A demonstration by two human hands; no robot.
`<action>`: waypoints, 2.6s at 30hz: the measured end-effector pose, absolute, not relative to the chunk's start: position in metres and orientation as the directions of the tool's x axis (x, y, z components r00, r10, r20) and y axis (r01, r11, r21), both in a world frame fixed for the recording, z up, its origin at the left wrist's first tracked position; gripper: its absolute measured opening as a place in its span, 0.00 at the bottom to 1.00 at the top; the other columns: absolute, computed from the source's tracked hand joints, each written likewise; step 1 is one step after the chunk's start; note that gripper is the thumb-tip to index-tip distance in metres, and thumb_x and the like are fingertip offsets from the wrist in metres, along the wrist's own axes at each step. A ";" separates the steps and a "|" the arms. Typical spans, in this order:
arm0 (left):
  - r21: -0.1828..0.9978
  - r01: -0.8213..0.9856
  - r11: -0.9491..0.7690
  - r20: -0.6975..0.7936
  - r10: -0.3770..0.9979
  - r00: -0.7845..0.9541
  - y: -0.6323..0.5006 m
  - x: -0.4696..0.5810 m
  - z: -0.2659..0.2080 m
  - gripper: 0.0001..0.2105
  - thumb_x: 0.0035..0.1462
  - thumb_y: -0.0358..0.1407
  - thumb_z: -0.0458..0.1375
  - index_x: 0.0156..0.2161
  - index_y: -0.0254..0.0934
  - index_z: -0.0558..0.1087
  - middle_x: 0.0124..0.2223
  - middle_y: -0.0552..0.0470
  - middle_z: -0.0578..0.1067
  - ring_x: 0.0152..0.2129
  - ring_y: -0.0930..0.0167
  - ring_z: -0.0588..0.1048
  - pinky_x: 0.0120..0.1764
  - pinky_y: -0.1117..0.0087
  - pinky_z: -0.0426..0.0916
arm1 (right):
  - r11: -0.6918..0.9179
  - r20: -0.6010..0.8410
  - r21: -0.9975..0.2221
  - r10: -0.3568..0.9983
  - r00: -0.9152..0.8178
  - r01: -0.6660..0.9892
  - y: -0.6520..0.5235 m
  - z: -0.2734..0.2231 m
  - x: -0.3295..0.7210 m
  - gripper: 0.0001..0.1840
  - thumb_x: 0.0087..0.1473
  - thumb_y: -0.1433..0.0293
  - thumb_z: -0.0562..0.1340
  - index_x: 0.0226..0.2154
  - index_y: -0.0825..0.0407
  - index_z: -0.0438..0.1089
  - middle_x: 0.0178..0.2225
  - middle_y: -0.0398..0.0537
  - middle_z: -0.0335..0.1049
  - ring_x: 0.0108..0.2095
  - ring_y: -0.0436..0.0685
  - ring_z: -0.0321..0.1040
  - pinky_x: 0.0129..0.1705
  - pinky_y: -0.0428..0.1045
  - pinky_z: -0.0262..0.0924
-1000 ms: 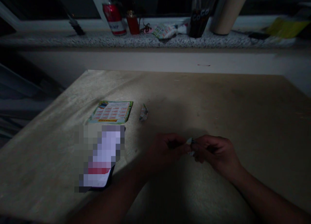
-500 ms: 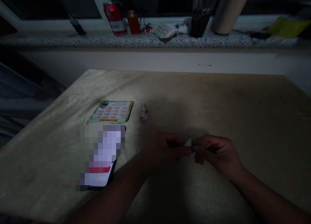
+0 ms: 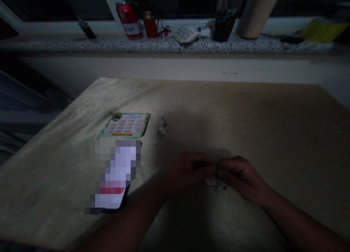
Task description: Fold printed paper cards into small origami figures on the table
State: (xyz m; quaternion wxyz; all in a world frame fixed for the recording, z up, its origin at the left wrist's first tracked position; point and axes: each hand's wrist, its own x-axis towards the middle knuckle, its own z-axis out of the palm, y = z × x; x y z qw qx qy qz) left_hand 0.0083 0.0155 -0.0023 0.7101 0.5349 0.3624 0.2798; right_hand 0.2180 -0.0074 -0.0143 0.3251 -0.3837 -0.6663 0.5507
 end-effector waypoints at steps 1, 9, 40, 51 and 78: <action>0.968 0.012 0.251 -0.211 0.783 0.585 0.015 0.008 -0.002 0.13 0.56 0.43 0.65 0.31 0.32 0.77 0.26 0.53 0.74 0.24 0.74 0.70 0.30 0.73 0.63 | 0.104 0.009 -0.981 0.865 -0.502 0.161 -0.007 -0.014 0.218 0.21 0.66 0.62 0.59 0.23 0.53 0.67 0.18 0.42 0.66 0.19 0.48 0.61 0.21 0.44 0.54; 0.969 -0.009 0.249 -0.193 0.773 0.604 0.012 0.011 -0.001 0.12 0.56 0.40 0.63 0.28 0.33 0.74 0.24 0.55 0.68 0.23 0.75 0.65 0.28 0.73 0.58 | 0.205 0.106 -0.968 0.859 -0.501 0.147 -0.008 -0.011 0.216 0.19 0.63 0.69 0.58 0.20 0.52 0.65 0.16 0.38 0.57 0.17 0.46 0.54 0.20 0.44 0.49; 0.982 0.152 -0.110 0.074 0.972 0.222 0.000 0.020 0.006 0.07 0.52 0.34 0.64 0.25 0.34 0.78 0.21 0.54 0.74 0.18 0.75 0.70 0.25 0.75 0.65 | 0.017 -0.008 -0.987 0.988 0.154 -0.160 -0.006 -0.015 0.210 0.12 0.64 0.58 0.63 0.34 0.47 0.74 0.25 0.42 0.71 0.25 0.50 0.67 0.27 0.45 0.64; 0.982 0.124 0.143 -0.180 0.907 0.380 -0.015 0.039 -0.007 0.06 0.45 0.33 0.65 0.22 0.33 0.76 0.19 0.55 0.71 0.16 0.77 0.66 0.21 0.76 0.58 | 0.066 0.044 -0.995 0.962 0.269 -0.073 -0.006 -0.015 0.199 0.16 0.64 0.56 0.62 0.31 0.49 0.69 0.20 0.38 0.65 0.18 0.48 0.61 0.18 0.43 0.59; 0.951 -0.232 0.206 -0.103 0.915 0.389 0.002 0.022 -0.010 0.14 0.59 0.45 0.64 0.34 0.33 0.74 0.28 0.55 0.71 0.24 0.76 0.67 0.29 0.74 0.61 | 0.155 0.144 -0.987 0.964 -0.224 0.032 -0.010 -0.005 0.209 0.19 0.66 0.58 0.59 0.27 0.52 0.69 0.20 0.40 0.61 0.20 0.48 0.57 0.21 0.43 0.53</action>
